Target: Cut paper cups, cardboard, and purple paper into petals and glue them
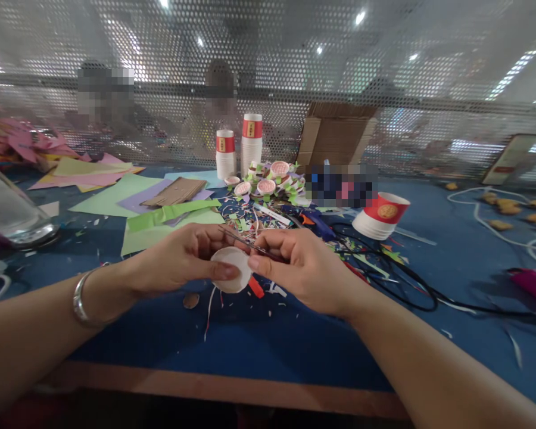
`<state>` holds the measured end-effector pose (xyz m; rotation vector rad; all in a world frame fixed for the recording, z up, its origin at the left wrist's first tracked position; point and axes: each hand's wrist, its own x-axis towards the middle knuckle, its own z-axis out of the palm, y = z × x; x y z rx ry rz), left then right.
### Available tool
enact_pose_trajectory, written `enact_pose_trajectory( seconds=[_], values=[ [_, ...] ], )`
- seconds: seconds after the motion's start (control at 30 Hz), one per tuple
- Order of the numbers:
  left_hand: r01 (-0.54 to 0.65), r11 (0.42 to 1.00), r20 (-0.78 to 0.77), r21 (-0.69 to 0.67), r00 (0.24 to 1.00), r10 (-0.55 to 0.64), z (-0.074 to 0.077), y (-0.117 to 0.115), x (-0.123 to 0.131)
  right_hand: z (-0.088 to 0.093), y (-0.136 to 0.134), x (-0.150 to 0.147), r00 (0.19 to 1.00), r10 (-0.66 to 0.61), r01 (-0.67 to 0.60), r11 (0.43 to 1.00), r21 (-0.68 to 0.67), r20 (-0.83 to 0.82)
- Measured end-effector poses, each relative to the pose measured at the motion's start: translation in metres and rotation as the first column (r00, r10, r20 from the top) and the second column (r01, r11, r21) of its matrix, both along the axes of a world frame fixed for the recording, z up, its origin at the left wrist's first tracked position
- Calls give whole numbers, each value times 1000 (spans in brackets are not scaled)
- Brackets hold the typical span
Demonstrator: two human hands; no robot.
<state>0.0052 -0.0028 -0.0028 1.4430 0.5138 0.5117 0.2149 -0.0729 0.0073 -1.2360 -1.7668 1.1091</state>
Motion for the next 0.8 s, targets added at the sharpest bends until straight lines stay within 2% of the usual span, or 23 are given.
enact_pose_trajectory(
  seconds=[0.07, 0.17, 0.33, 0.43, 0.53, 0.67, 0.8],
  values=[
    [33, 999, 56, 6, 998, -33, -2, 0, -1, 1, -3, 1, 999, 21, -21, 1000, -15, -51],
    [43, 998, 109, 44, 993, -48, -4, -2, -1, 4, -6, 4, 999, 29, -28, 999, 30, -41],
    [-9, 992, 139, 123, 990, -8, -4, -5, 1, 7, -2, 6, 1000, 2, -5, 995, 102, 28],
    [-27, 995, 171, 98, 985, 9, -5, -4, 3, 6, 3, 6, 1000, -19, 19, 998, 68, 5],
    [-39, 996, 195, 81, 981, 23, -5, -5, 5, 2, 4, 6, 996, -25, 24, 1000, -11, -88],
    [-48, 990, 225, 134, 974, 17, 0, -10, 5, -1, 3, 6, 973, -3, -15, 997, -77, -229],
    [-63, 980, 268, 188, 964, 10, 1, -13, 7, -2, 3, 6, 965, 18, -36, 997, -64, -263]
  ],
)
